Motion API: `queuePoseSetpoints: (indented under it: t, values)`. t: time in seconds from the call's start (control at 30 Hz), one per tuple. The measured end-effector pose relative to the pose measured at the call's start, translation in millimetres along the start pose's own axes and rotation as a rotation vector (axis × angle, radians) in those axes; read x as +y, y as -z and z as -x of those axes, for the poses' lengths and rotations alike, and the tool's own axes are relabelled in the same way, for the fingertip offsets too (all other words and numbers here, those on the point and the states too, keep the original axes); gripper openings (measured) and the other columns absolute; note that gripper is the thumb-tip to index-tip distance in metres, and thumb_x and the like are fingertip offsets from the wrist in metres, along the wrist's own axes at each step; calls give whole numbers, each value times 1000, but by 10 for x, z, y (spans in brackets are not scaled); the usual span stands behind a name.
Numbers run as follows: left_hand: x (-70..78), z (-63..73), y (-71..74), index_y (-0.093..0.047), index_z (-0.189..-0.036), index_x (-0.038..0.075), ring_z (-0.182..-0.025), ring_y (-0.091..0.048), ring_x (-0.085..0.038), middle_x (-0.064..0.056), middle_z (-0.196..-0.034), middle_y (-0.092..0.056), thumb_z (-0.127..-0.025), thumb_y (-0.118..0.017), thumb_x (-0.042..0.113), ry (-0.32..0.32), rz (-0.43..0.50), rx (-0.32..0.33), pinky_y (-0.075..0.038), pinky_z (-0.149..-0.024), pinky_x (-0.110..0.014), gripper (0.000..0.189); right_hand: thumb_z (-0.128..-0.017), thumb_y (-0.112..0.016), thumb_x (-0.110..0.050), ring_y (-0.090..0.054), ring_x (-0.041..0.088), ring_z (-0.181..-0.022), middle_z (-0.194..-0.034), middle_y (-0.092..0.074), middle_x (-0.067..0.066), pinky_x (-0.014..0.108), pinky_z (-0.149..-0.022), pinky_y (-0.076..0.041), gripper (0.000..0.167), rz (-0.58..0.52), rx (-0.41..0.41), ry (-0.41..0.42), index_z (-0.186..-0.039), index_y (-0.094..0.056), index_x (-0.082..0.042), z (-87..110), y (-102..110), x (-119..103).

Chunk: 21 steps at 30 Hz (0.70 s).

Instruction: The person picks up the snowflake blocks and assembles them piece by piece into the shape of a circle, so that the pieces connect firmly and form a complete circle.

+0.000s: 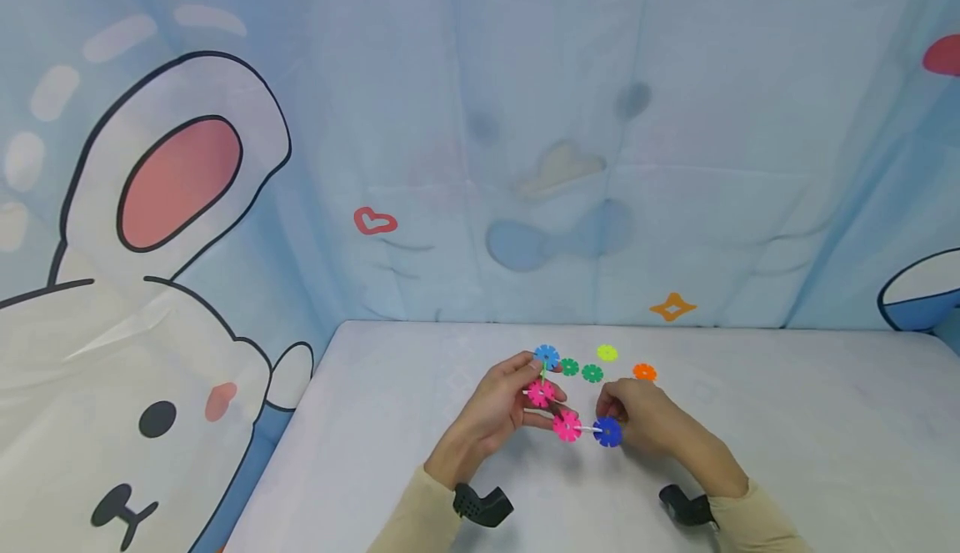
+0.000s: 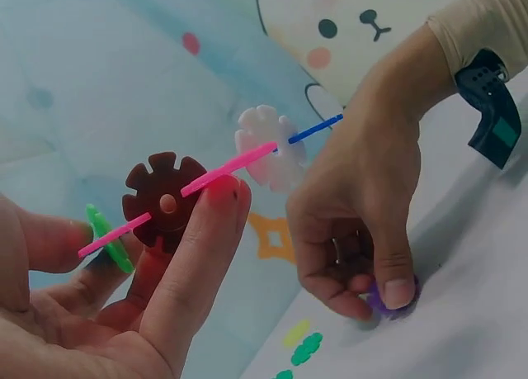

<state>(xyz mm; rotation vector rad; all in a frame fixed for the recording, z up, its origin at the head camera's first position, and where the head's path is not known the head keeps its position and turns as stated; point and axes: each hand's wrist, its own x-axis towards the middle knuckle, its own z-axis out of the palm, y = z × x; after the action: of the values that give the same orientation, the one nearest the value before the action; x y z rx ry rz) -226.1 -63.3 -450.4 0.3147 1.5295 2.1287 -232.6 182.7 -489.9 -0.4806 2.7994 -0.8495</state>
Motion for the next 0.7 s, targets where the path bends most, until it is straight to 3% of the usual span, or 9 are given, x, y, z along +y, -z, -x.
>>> queuePoseSetpoints:
  t: [0.13, 0.23, 0.43, 0.7]
  values:
    - [-4, 10, -32, -64, -124, 5, -82, -80, -17, -4, -90, -75, -114, -49, 31, -1, -44, -3, -68, -73, -36, 32, -88, -81, 0, -55, 12, -74, -79, -63, -6, 23, -65, -51, 21, -28, 82, 51, -87, -66, -15, 29, 66, 59]
    - [-10, 18, -57, -66, -123, 4, -80, -80, -17, -4, -88, -76, -113, -51, 32, -7, -64, -6, -67, -70, -35, 33, -89, -85, -8, -61, 9, -76, -83, -67, -8, 20, -67, -54, 19, -67, 207, 120, -92, -67, -14, 54, 143, 57]
    - [-21, 21, -93, -65, -121, 1, -77, -80, -17, -3, -85, -78, -112, -53, 34, 9, -109, -23, -67, -66, -35, 37, -93, -79, -1, -70, 5, -82, -89, -73, -6, 20, -76, -61, 16, -169, 453, 263, -100, -69, -13, 104, 234, -70]
    - [-7, 50, -157, -68, -117, 3, -76, -80, -16, -2, -84, -78, -112, -54, 33, 3, -130, -54, -67, -66, -38, 34, -96, -73, 2, -67, 1, -81, -90, -71, -9, 14, -81, -58, 17, -196, 551, 375, -102, -66, -11, 168, 300, -306]
